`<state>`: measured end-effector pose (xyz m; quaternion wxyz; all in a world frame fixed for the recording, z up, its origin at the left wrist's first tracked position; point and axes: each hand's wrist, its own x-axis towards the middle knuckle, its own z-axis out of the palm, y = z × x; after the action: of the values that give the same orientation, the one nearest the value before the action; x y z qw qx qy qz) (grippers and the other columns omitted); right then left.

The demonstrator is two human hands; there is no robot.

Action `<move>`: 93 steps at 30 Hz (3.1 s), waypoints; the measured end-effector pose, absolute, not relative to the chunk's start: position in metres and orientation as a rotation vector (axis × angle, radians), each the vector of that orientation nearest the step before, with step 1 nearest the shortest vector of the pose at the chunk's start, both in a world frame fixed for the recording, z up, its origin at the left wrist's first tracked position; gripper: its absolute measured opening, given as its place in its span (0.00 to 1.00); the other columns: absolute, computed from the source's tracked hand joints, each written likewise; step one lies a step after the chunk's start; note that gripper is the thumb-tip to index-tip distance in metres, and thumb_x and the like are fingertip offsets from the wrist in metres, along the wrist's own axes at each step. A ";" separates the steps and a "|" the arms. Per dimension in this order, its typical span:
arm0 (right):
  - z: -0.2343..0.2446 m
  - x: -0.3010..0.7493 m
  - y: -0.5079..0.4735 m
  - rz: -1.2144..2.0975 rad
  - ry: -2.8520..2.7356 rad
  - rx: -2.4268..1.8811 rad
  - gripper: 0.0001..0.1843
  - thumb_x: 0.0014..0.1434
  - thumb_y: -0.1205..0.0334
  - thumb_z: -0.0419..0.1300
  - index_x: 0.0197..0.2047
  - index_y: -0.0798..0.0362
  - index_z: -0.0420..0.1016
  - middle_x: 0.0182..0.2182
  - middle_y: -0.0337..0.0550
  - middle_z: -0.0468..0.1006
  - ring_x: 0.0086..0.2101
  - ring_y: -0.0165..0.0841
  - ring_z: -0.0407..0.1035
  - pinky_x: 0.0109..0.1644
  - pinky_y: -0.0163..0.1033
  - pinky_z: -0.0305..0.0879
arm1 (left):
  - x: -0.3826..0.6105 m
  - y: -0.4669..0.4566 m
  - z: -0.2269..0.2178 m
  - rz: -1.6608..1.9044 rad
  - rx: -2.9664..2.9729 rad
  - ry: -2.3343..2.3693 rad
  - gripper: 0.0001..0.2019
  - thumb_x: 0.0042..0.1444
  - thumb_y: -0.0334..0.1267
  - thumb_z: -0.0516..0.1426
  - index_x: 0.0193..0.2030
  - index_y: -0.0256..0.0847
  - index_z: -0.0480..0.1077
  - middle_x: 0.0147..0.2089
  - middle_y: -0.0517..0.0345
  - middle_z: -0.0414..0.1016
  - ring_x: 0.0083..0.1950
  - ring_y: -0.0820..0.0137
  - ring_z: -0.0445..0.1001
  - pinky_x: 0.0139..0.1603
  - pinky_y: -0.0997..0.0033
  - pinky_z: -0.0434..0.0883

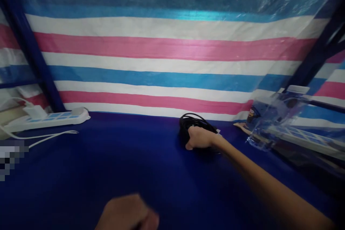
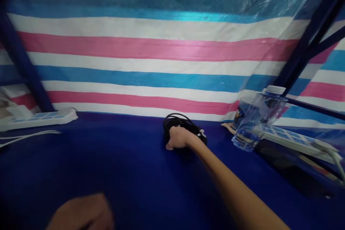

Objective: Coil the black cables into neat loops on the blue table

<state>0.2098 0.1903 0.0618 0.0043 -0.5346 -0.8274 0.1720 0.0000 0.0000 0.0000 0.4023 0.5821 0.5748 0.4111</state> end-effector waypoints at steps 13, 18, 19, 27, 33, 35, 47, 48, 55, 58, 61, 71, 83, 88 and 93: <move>0.041 0.191 0.121 1.103 -2.025 -0.776 0.17 0.54 0.54 0.59 0.44 0.56 0.71 0.38 0.43 0.74 0.38 0.33 0.68 0.42 0.38 0.64 | 0.061 0.105 0.051 1.384 0.893 0.680 0.15 0.52 0.43 0.60 0.43 0.35 0.74 0.42 0.47 0.77 0.46 0.62 0.73 0.53 0.61 0.65; 0.038 0.193 0.116 0.989 -2.106 -0.848 0.19 0.57 0.47 0.56 0.36 0.57 0.70 0.32 0.42 0.72 0.32 0.31 0.66 0.35 0.36 0.63 | 0.042 0.093 0.054 1.276 0.956 0.664 0.09 0.52 0.37 0.60 0.36 0.32 0.75 0.40 0.47 0.77 0.45 0.63 0.74 0.53 0.63 0.65; 0.039 0.193 0.117 0.960 -2.102 -0.849 0.19 0.58 0.47 0.55 0.36 0.57 0.70 0.32 0.42 0.73 0.33 0.32 0.66 0.36 0.37 0.63 | 0.041 0.093 0.053 1.333 0.936 0.681 0.07 0.51 0.35 0.60 0.35 0.33 0.75 0.39 0.48 0.77 0.44 0.63 0.74 0.53 0.63 0.66; 0.038 0.210 0.140 0.821 -2.016 -0.932 0.15 0.60 0.54 0.52 0.42 0.57 0.67 0.34 0.48 0.76 0.34 0.35 0.72 0.40 0.41 0.67 | 0.014 0.112 0.055 1.335 1.377 1.105 0.10 0.51 0.37 0.56 0.36 0.33 0.72 0.35 0.44 0.77 0.36 0.61 0.77 0.42 0.58 0.71; 0.052 0.254 0.166 0.800 -1.621 -1.247 0.15 0.59 0.51 0.52 0.39 0.56 0.66 0.25 0.45 0.76 0.21 0.32 0.71 0.26 0.37 0.67 | -0.035 0.133 0.058 1.388 1.701 1.625 0.13 0.54 0.41 0.54 0.37 0.33 0.74 0.32 0.45 0.77 0.37 0.58 0.77 0.43 0.61 0.70; 0.053 0.273 0.175 0.676 -1.560 -1.382 0.15 0.58 0.51 0.53 0.37 0.56 0.68 0.20 0.43 0.73 0.17 0.32 0.68 0.21 0.36 0.63 | -0.047 0.139 0.055 1.371 1.806 1.825 0.13 0.54 0.41 0.54 0.39 0.34 0.74 0.32 0.47 0.77 0.41 0.56 0.76 0.45 0.60 0.68; 0.050 0.292 0.185 0.207 -1.743 -1.482 0.25 0.59 0.45 0.46 0.30 0.55 0.74 0.24 0.49 0.75 0.28 0.40 0.70 0.33 0.42 0.62 | -0.083 0.139 0.060 0.992 2.232 2.377 0.18 0.58 0.39 0.49 0.50 0.36 0.73 0.44 0.39 0.75 0.50 0.49 0.70 0.49 0.54 0.62; 0.051 0.288 0.182 0.167 -1.846 -1.471 0.24 0.60 0.46 0.46 0.29 0.55 0.74 0.26 0.50 0.76 0.31 0.41 0.71 0.36 0.43 0.62 | -0.081 0.137 0.062 0.943 2.285 2.328 0.16 0.56 0.38 0.51 0.47 0.37 0.74 0.43 0.41 0.76 0.49 0.51 0.71 0.49 0.57 0.62; 0.050 0.277 0.175 0.430 -2.126 -1.317 0.27 0.60 0.43 0.43 0.33 0.56 0.72 0.28 0.49 0.77 0.28 0.37 0.70 0.32 0.40 0.64 | -0.067 0.125 0.074 0.524 2.205 1.752 0.17 0.49 0.51 0.58 0.35 0.38 0.77 0.30 0.55 0.76 0.32 0.65 0.71 0.31 0.72 0.61; 0.052 0.281 0.175 0.508 -2.046 -1.358 0.25 0.59 0.42 0.45 0.32 0.56 0.70 0.26 0.47 0.75 0.24 0.33 0.69 0.29 0.38 0.63 | -0.057 0.118 0.075 0.251 2.161 1.506 0.20 0.46 0.53 0.59 0.41 0.41 0.76 0.39 0.57 0.77 0.38 0.64 0.72 0.36 0.72 0.62; 0.050 0.279 0.172 0.515 -2.243 -1.342 0.25 0.58 0.41 0.47 0.30 0.55 0.68 0.25 0.43 0.72 0.25 0.31 0.66 0.28 0.35 0.58 | -0.032 0.103 0.071 0.083 2.262 1.508 0.29 0.44 0.60 0.58 0.47 0.42 0.73 0.46 0.51 0.76 0.44 0.59 0.73 0.39 0.68 0.64; 0.034 0.230 0.151 0.394 -2.758 -1.453 0.09 0.49 0.58 0.57 0.26 0.55 0.65 0.25 0.42 0.71 0.25 0.29 0.61 0.28 0.35 0.49 | 0.052 0.057 0.038 -0.042 2.498 1.719 0.34 0.55 0.38 0.51 0.68 0.27 0.46 0.50 0.35 0.73 0.46 0.48 0.74 0.42 0.56 0.69; 0.026 0.236 0.162 0.786 -2.360 -1.271 0.08 0.53 0.62 0.52 0.24 0.55 0.61 0.23 0.41 0.71 0.24 0.27 0.62 0.27 0.35 0.53 | -0.035 0.136 0.030 0.162 2.389 2.260 0.25 0.57 0.48 0.49 0.52 0.27 0.68 0.46 0.29 0.73 0.51 0.43 0.69 0.52 0.44 0.59; 0.028 0.231 0.157 1.061 -1.865 -0.904 0.13 0.57 0.54 0.56 0.37 0.56 0.66 0.29 0.43 0.75 0.31 0.30 0.69 0.37 0.37 0.62 | 0.002 0.121 0.029 0.905 2.067 1.982 0.28 0.60 0.51 0.44 0.56 0.29 0.63 0.59 0.32 0.62 0.63 0.48 0.56 0.61 0.48 0.50; 0.032 0.216 0.138 1.226 -1.778 -0.631 0.17 0.60 0.52 0.54 0.47 0.54 0.67 0.37 0.46 0.76 0.39 0.33 0.71 0.44 0.40 0.65 | 0.041 0.111 0.018 1.094 1.211 1.114 0.28 0.60 0.56 0.42 0.54 0.35 0.63 0.51 0.42 0.71 0.48 0.63 0.73 0.49 0.63 0.68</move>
<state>0.2157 0.1378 0.0323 0.4311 -0.2531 -0.7130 0.4915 0.0405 0.1108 0.0176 0.5503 0.5116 0.4708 0.4624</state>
